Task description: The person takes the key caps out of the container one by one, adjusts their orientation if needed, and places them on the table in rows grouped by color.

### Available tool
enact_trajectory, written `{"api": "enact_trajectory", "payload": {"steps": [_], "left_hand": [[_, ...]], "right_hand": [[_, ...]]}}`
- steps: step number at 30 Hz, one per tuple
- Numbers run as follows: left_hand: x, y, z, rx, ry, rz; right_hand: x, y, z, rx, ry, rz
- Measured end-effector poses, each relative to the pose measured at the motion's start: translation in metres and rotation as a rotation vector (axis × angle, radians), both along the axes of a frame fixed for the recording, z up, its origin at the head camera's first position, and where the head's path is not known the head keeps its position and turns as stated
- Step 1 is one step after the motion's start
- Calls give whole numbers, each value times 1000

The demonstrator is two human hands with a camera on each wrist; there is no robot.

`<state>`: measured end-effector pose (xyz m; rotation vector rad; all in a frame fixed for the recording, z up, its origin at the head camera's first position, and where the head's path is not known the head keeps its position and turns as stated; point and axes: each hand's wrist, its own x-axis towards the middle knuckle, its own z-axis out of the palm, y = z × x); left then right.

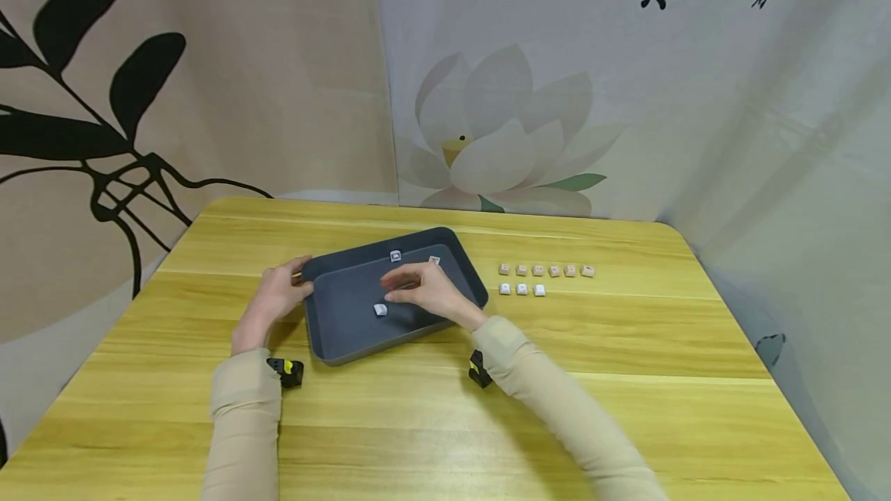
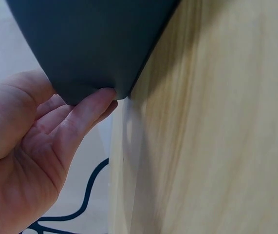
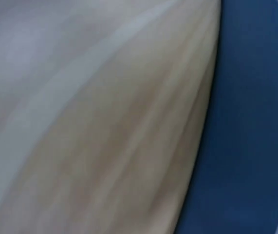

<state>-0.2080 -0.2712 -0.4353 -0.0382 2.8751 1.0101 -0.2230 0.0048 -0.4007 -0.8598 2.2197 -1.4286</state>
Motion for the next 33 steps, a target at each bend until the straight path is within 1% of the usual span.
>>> {"api": "enact_trajectory", "payload": {"steps": [4,7,12,15,17,22,29,33], "left_hand": [[0,0,0,-3,0,1],[0,0,0,0,1,3],[0,0,-2,5,8,11],[0,0,-2,8,7,9],[0,-1,-2,8,-2,3],[-1,-1,-1,1,-9,2],[-1,0,-2,2,-7,5],[-1,0,-1,4,-12,4]], "right_hand": [[2,-8,-4,30,-18,13],[0,-12,-11,56,-30,23],[-12,-18,-35,84,-58,23],[-17,-21,-44,111,-53,19],[-20,-23,-47,134,-43,16],[-21,-24,-48,169,-20,11],[-21,-27,-48,209,48,15],[-20,-27,-47,214,55,10]]}}
